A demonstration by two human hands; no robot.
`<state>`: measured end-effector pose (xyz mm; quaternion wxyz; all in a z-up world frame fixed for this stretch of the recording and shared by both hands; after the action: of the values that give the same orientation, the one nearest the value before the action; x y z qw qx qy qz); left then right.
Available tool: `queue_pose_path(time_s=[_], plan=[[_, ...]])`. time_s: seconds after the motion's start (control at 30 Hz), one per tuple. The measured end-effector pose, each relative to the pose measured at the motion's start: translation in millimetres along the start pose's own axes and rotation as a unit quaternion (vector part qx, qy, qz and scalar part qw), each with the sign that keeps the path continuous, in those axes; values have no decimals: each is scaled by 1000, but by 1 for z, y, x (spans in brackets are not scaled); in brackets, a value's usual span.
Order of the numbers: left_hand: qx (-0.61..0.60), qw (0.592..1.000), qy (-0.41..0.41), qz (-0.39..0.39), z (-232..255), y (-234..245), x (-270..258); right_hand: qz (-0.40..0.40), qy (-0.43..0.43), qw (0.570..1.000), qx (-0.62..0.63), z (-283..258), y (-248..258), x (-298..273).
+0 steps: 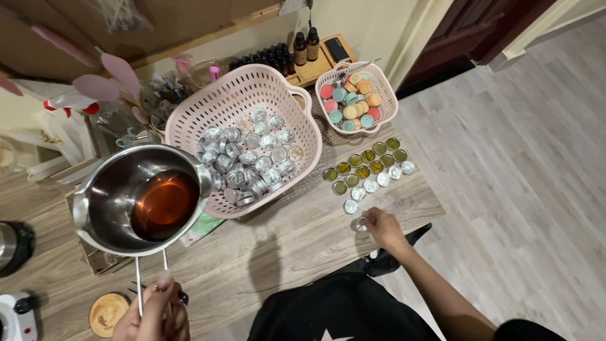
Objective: Arranging tea light candle tins and pouring melted wax into them using a spoon.
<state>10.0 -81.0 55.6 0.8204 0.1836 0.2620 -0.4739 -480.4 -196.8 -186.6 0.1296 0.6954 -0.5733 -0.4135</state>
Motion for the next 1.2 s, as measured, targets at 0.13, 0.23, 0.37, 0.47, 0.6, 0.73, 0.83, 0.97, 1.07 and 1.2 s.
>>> queue_pose_path(time_s=[0.13,0.23,0.37,0.47,0.6,0.73,0.83,0.97,1.07,1.2], plan=[[21,999,21,20,7,-9,-6,-26,-30,999,27,-6,2,-5],[50,997,46,29,15,-14,-11,5,-22,999,47,16,5,8],[31,998,56,6,4,-5,-2,85,5,996,8,-10,39,-1],[7,998,56,-21,0,-5,2,210,128,967,-71,-51,69,-16],[6,999,39,-9,0,-7,-5,202,160,958,-124,-49,57,-17],[2,999,37,13,23,-24,-24,175,153,969,-83,-62,46,-27],[1,999,17,33,21,-21,-27,134,106,984,-59,-54,25,-14],[2,999,5,47,19,-17,-26,151,120,975,-108,-77,15,-14],[-3,999,2,38,7,-2,-18,130,94,982,-100,-83,11,-13],[-8,999,14,35,24,-17,-32,128,118,979,-107,-94,10,-16]])
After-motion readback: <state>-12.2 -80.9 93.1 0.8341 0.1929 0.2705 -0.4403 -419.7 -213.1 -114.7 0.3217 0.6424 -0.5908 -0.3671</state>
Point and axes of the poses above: each hand's wrist, its own x-axis towards the middle knuckle, its own y-axis out of the back of the hand, z = x × y, the point moved 6 cm from there along x, towards the middle knuckle, and after that the axes turned 9 degrees about -z, right-handed, at the moved point
